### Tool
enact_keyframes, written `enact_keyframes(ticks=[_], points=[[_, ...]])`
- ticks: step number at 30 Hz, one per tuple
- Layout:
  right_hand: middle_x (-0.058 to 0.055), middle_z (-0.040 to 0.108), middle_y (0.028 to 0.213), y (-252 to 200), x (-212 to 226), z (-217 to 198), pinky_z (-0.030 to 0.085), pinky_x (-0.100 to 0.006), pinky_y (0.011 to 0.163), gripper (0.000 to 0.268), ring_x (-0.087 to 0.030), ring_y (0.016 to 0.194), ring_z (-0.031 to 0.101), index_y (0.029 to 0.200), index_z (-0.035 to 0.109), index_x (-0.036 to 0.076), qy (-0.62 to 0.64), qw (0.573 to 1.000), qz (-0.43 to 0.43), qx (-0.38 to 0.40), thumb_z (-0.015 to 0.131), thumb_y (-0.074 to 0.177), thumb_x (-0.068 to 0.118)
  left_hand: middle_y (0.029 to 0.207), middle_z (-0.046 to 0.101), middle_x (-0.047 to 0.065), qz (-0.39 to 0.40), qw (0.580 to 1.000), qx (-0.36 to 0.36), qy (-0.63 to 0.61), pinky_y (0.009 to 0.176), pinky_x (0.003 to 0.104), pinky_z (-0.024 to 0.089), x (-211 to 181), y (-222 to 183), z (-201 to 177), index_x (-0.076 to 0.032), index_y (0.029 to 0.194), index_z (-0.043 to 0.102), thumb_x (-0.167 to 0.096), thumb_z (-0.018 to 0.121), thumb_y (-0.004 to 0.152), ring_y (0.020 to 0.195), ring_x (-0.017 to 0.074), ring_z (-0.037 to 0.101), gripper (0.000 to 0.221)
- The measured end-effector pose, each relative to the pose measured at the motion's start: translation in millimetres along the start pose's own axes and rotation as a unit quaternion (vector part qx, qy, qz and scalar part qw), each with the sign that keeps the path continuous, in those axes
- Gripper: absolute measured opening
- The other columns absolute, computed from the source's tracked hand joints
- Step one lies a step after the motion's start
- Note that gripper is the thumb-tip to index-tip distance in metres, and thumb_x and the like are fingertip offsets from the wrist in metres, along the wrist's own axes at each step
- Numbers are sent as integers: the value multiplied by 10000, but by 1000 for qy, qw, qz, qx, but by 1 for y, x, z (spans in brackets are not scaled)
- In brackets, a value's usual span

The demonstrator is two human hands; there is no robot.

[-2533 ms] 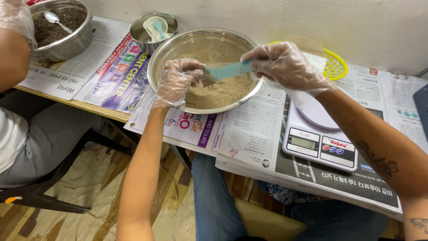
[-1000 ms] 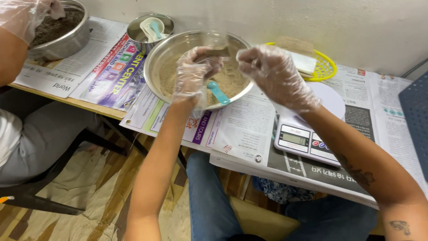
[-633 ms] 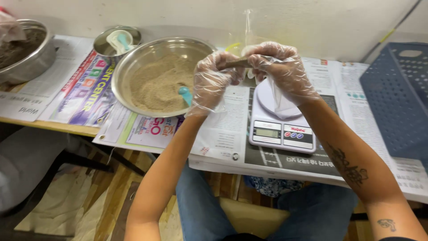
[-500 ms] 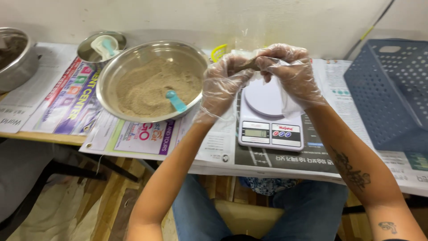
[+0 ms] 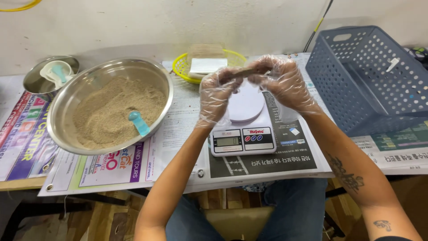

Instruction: Scooping powder into small bags, weighing them on a scale, and placing them in a storage bin

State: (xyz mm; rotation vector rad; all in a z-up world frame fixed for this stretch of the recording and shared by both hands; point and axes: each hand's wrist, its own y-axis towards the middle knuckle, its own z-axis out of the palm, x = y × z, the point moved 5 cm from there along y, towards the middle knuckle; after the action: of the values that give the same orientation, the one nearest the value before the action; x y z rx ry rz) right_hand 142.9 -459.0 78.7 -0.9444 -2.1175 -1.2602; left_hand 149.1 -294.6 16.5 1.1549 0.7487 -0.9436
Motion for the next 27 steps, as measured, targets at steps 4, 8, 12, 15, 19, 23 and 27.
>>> enact_keyframes(ticks=[4, 8, 12, 15, 19, 23, 27], points=[[-132, 671, 814, 12, -16, 3, 535, -252, 599, 211, -135, 686, 596, 1115, 707, -19, 55, 998, 9, 32, 695, 1017, 168, 783, 761, 69, 39, 996, 25, 71, 608, 259, 603, 8, 17, -9, -113, 969, 804, -96, 846, 822, 689, 114, 680, 154], [-100, 671, 793, 23, -18, 7, 515, -205, 553, 137, -80, 659, 611, 1033, 756, 9, 88, 996, 18, 20, 797, 939, 101, 934, 782, 137, 74, 990, 39, 113, 794, 373, 629, 7, 28, -15, -124, 1071, 790, -250, 860, 889, 854, 224, 754, 233], [-87, 674, 787, 24, -33, 15, 522, -195, 529, 170, -79, 660, 618, 1019, 749, 11, 116, 991, 44, 46, 823, 907, 115, 913, 778, 158, 80, 980, 39, 179, 753, 359, 611, 7, 36, -31, -79, 1053, 787, -193, 812, 913, 854, 215, 747, 183], [-134, 697, 808, 23, -43, 19, 555, -219, 537, 180, -128, 684, 636, 1029, 745, -2, 134, 986, 70, 67, 802, 924, 132, 924, 771, 194, 39, 988, 65, 135, 828, 391, 613, 4, 30, -27, -35, 1019, 794, -147, 862, 863, 880, 252, 736, 204], [-153, 703, 798, 11, -53, 22, 575, -263, 547, 194, -173, 697, 654, 995, 759, -5, 111, 986, 99, 76, 842, 878, 125, 950, 758, 201, 44, 955, 154, 251, 877, 444, 586, -1, 27, -36, -38, 1084, 771, -209, 860, 848, 870, 318, 714, 305], [-148, 703, 762, -4, -82, 32, 566, -261, 513, 203, -162, 686, 650, 936, 755, -23, 99, 981, 128, 107, 866, 801, 80, 935, 761, 79, 6, 930, 208, 302, 753, 341, 561, 26, 20, -54, -116, 1058, 779, -300, 938, 733, 824, 205, 648, 406], [-149, 716, 770, -8, -69, 30, 572, -258, 513, 213, -157, 697, 658, 941, 757, -22, 101, 979, 151, 88, 871, 801, 91, 875, 747, 44, 1, 938, 191, 289, 732, 307, 558, 34, 15, -46, -154, 954, 797, -337, 936, 734, 796, 163, 642, 318]])
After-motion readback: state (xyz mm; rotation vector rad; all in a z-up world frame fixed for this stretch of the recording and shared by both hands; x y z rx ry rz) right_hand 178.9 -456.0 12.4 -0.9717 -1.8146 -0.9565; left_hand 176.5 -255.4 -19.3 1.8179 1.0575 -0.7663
